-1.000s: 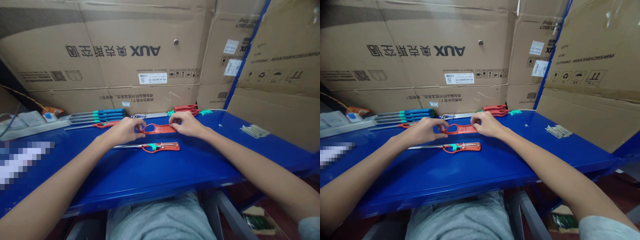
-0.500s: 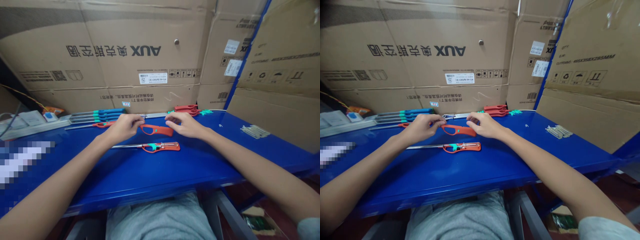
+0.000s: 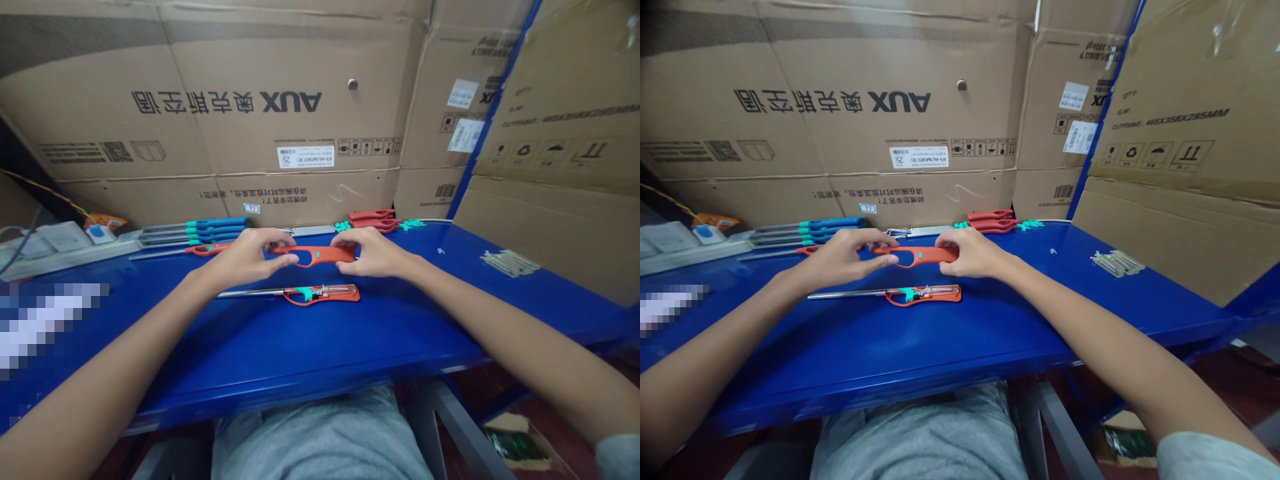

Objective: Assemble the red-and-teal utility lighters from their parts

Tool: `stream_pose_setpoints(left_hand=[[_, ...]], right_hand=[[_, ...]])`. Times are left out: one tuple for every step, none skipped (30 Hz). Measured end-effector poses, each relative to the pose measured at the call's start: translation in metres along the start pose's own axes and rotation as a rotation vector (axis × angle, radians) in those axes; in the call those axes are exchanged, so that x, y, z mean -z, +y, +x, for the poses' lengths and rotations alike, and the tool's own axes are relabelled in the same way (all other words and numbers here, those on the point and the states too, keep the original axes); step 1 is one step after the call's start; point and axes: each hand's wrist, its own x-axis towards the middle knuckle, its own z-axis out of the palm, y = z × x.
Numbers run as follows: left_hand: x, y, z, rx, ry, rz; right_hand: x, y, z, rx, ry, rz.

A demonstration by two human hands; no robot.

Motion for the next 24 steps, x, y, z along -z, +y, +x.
stream_pose_setpoints(left_hand=[[0.001,0.000,0.000,-0.009,-0.042,0.019],[0.002,-0.001,0.000,-0.007,-0.082,0.027],[0.004,-0.002,0.000,0.004,-0.121,0.028],[0.005,-0.002,0.000,0.017,-0.163,0.024],[0.006,-0.003,0.000,0.030,-0.204,0.017],[0.007,-0.003,0.001,0.042,-0.243,0.008],[0.009,-0.003,0.001,0.050,-0.279,-0.004],[0.010,-0.003,0.001,0.056,-0.310,-0.017],[0.011,-0.003,0.001,0.060,-0.336,-0.028],[0.012,-0.002,0.001,0.064,-0.357,-0.033],[0.012,-0.002,0.001,0.067,-0.375,-0.033],[0.012,-0.002,0.001,0.067,-0.391,-0.030],[0.012,-0.003,0.001,0.066,-0.408,-0.027],[0.012,-0.003,0.001,0.066,-0.424,-0.024],[0.012,-0.004,0.001,0.066,-0.440,-0.024],[0.012,-0.005,0.000,0.067,-0.458,-0.027],[0.012,-0.005,0.000,0.069,-0.479,-0.031],[0.012,-0.005,0.000,0.072,-0.500,-0.034],[0.012,-0.005,0.000,0.077,-0.521,-0.038],[0.012,-0.005,0.000,0.083,-0.539,-0.043],[0.012,-0.005,0.000,0.090,-0.557,-0.050],[0.013,-0.004,0.000,0.097,-0.569,-0.057],[0.013,-0.004,0.000,0.101,-0.576,-0.064],[0.013,-0.004,-0.001,0.100,-0.579,-0.070]], right_hand=[[0.001,-0.001,0.000,-0.009,-0.013,-0.002],[0.002,-0.001,0.000,-0.017,-0.028,-0.003],[0.004,-0.002,0.000,-0.023,-0.047,-0.003],[0.005,-0.003,-0.001,-0.029,-0.070,-0.002],[0.007,-0.004,-0.001,-0.037,-0.096,0.000],[0.008,-0.005,-0.001,-0.049,-0.121,0.002],[0.010,-0.006,-0.001,-0.064,-0.146,0.007],[0.011,-0.008,-0.002,-0.081,-0.173,0.014],[0.013,-0.009,-0.002,-0.097,-0.202,0.022],[0.014,-0.011,-0.002,-0.109,-0.229,0.029],[0.014,-0.012,-0.002,-0.117,-0.256,0.037],[0.015,-0.013,-0.002,-0.123,-0.283,0.044],[0.015,-0.013,-0.002,-0.126,-0.307,0.050],[0.014,-0.013,-0.002,-0.124,-0.327,0.052],[0.013,-0.013,-0.002,-0.118,-0.340,0.051],[0.012,-0.012,-0.002,-0.108,-0.350,0.045],[0.011,-0.012,-0.002,-0.097,-0.356,0.036],[0.010,-0.011,-0.002,-0.086,-0.360,0.029],[0.009,-0.011,-0.002,-0.078,-0.364,0.027],[0.008,-0.010,-0.003,-0.074,-0.374,0.033],[0.008,-0.010,-0.003,-0.073,-0.385,0.043],[0.007,-0.010,-0.003,-0.073,-0.399,0.055],[0.006,-0.010,-0.004,-0.073,-0.411,0.064],[0.006,-0.011,-0.004,-0.073,-0.420,0.068]])
